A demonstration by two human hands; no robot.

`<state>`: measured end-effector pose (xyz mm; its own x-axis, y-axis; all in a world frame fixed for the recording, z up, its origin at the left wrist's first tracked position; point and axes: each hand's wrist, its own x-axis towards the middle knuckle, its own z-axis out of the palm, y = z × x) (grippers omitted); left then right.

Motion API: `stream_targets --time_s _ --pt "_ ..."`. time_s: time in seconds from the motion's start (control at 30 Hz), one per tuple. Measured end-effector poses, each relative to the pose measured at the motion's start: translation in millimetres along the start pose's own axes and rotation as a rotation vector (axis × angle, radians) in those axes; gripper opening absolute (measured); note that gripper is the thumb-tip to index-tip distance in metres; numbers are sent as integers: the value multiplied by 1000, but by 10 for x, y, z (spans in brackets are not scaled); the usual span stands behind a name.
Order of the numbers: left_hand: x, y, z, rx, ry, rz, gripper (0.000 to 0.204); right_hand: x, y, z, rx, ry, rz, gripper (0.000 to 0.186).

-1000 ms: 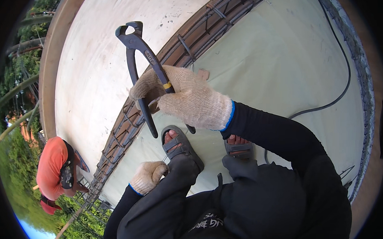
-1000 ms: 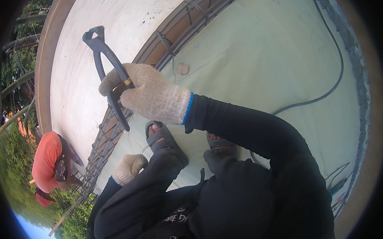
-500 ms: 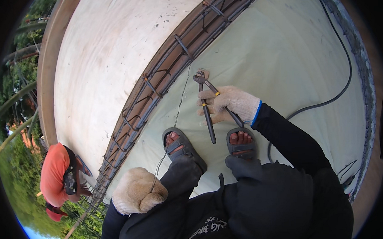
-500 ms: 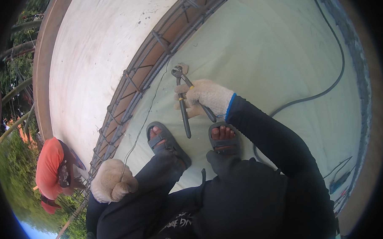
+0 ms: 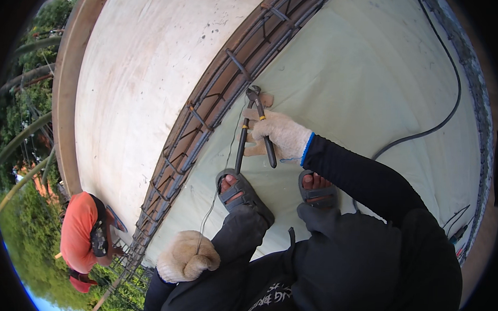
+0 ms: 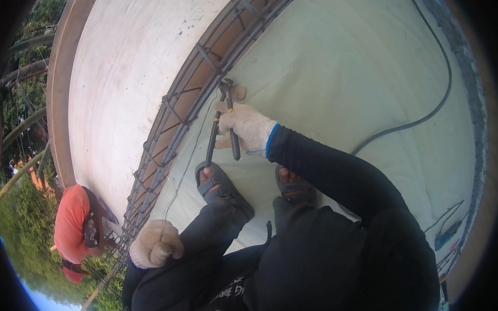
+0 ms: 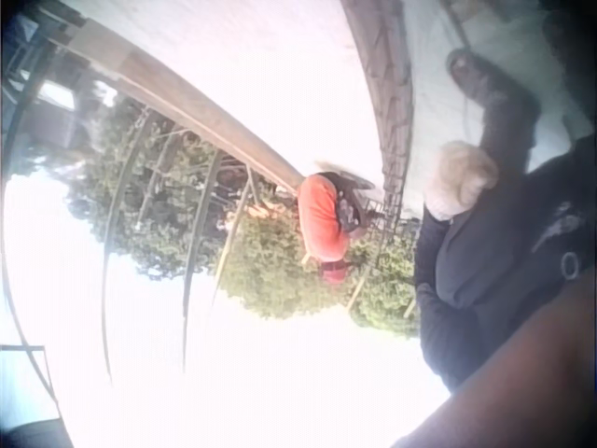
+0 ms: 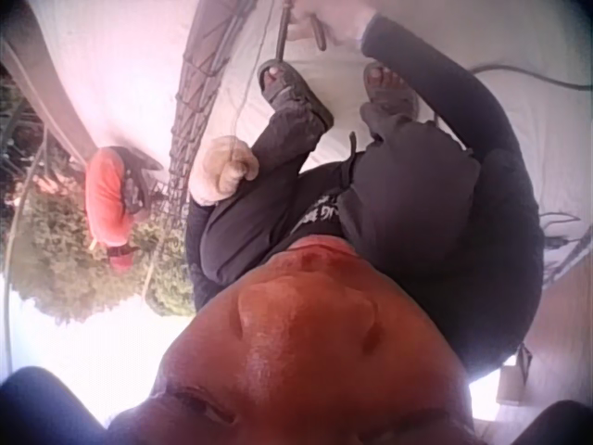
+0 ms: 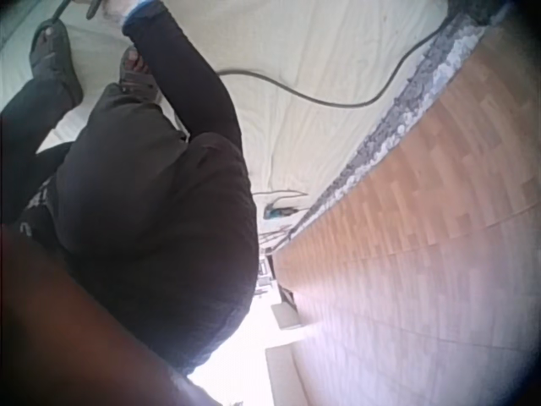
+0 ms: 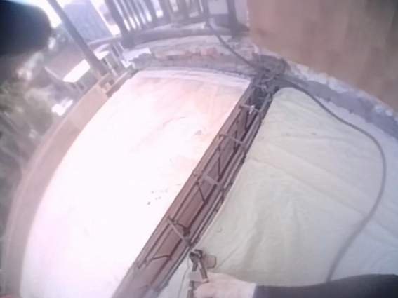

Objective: The person ties metal rebar bars together using wire and pliers on a concrete surface. They repeatedly wrap wire around intersecting bars and twist it with pliers to secure the connections.

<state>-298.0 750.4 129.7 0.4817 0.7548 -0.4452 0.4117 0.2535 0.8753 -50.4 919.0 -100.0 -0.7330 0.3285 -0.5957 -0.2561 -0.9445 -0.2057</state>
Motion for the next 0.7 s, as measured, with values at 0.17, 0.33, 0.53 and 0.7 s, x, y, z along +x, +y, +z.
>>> stream_targets --time_s 0.17,0.33,0.53,0.7 --pt "-5 38 -115 48 70 1 61 277 200 -383 -688 -27 -324 57" --pt "2 3 -122 2 22 28 61 404 195 -158 -29 -9 -187 32" --pt "54 70 -116 1 11 37 57 487 181 216 -7 158 -96 41" --pt "17 -38 -125 46 -116 -9 44 1148 936 -613 -645 51 -685 44"
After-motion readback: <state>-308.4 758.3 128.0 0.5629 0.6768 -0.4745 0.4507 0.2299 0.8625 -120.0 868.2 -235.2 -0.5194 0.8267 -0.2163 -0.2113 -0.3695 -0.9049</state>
